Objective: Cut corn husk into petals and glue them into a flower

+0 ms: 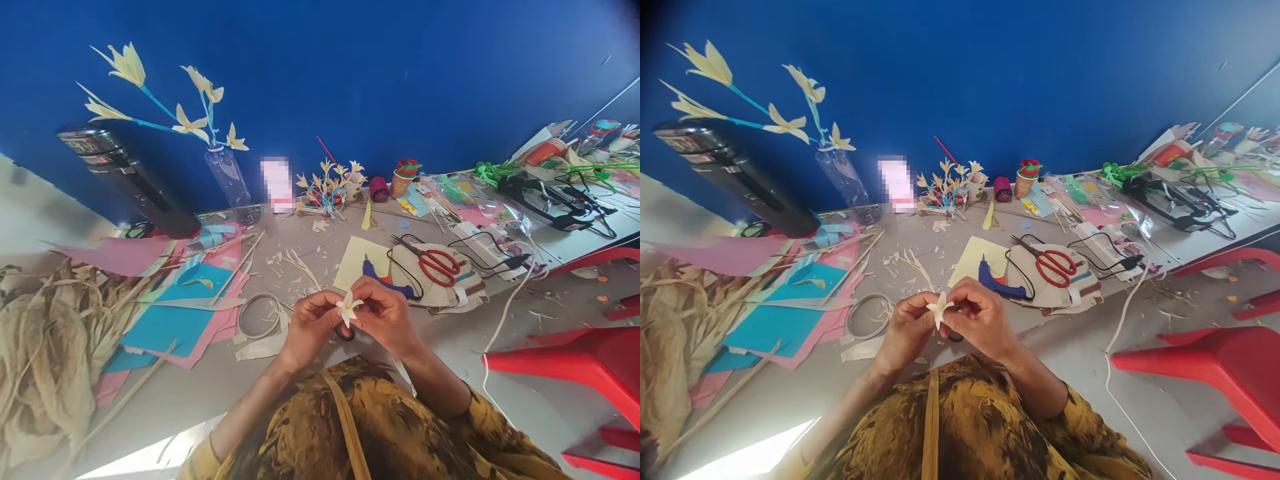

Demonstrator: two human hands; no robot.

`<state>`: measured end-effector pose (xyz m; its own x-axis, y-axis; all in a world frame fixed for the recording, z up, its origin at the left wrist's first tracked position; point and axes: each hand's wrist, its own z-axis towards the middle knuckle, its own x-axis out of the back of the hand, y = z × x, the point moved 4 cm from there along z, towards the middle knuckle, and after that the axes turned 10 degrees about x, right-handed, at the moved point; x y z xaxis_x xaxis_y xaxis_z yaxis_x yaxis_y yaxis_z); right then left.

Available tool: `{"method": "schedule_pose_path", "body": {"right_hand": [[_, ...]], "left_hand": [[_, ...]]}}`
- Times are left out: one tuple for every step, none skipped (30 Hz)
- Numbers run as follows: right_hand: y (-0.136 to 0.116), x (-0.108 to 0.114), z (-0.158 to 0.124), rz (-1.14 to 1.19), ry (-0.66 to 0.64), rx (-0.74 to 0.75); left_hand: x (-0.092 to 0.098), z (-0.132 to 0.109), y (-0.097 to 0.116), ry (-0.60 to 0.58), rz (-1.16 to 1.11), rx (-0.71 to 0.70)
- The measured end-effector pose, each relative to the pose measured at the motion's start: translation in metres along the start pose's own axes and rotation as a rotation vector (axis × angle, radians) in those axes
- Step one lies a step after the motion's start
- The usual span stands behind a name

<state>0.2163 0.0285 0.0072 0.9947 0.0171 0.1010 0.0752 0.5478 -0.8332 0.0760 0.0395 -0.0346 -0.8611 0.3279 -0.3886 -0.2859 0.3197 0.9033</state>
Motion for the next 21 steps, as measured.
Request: {"method": "schedule_pose_path", "body": {"right_hand": [[0.001,0.0,0.001,0.056,-0.021,-0.027],[0.002,0.001,0.001,0.112,-0.041,-0.055],[0.003,0.001,0.002,0.162,-0.057,-0.082],[0.003,0.002,0.002,0.199,-0.069,-0.11],[0.004,0.002,0.002,0.226,-0.079,-0.136],[0.005,0.003,0.002,0.243,-0.088,-0.158],[0.006,0.003,0.002,0.254,-0.096,-0.176],[0.006,0.003,0.002,0.265,-0.105,-0.191],[0.007,0.004,0.001,0.279,-0.114,-0.205],[0.008,0.003,0.0,0.3,-0.122,-0.218],[0.009,0.003,-0.001,0.326,-0.128,-0.23],[0.011,0.003,-0.001,0.357,-0.129,-0.243],[0.012,0.003,-0.002,0.394,-0.133,-0.257],[0.013,0.002,-0.003,0.431,-0.139,-0.271],[0.014,0.001,-0.004,0.465,-0.145,-0.284],[0.014,0.001,-0.004,0.493,-0.152,-0.3],[0.015,0.0,-0.004,0.51,-0.162,-0.316],[0.015,-0.001,-0.004,0.518,-0.172,-0.334],[0.016,-0.002,-0.005,0.518,-0.177,-0.352],[0.016,-0.002,-0.005,0.509,-0.173,-0.367],[0.015,-0.002,-0.005,0.487,-0.16,-0.373]], "left_hand": [[0.0,0.001,-0.002,-0.046,-0.04,0.031],[-0.001,0.002,-0.003,-0.08,-0.079,0.053],[-0.002,0.002,-0.003,-0.105,-0.109,0.073],[-0.003,0.003,-0.004,-0.122,-0.129,0.093],[-0.004,0.003,-0.004,-0.133,-0.144,0.113],[-0.005,0.004,-0.004,-0.137,-0.158,0.131],[-0.006,0.004,-0.004,-0.139,-0.171,0.15],[-0.007,0.004,-0.004,-0.14,-0.182,0.169],[-0.007,0.004,-0.005,-0.141,-0.192,0.188],[-0.008,0.004,-0.005,-0.142,-0.201,0.206],[-0.008,0.004,-0.006,-0.143,-0.208,0.223],[-0.008,0.004,-0.006,-0.143,-0.213,0.235],[-0.008,0.003,-0.007,-0.143,-0.218,0.242],[-0.008,0.003,-0.007,-0.147,-0.223,0.245],[-0.008,0.003,-0.007,-0.158,-0.229,0.246],[-0.009,0.003,-0.006,-0.171,-0.233,0.246],[-0.009,0.003,-0.006,-0.183,-0.233,0.245],[-0.009,0.002,-0.005,-0.187,-0.227,0.241],[-0.008,0.002,-0.005,-0.18,-0.215,0.231],[-0.007,0.002,-0.004,-0.16,-0.2,0.21],[-0.005,0.002,-0.004,-0.132,-0.181,0.184]]}}
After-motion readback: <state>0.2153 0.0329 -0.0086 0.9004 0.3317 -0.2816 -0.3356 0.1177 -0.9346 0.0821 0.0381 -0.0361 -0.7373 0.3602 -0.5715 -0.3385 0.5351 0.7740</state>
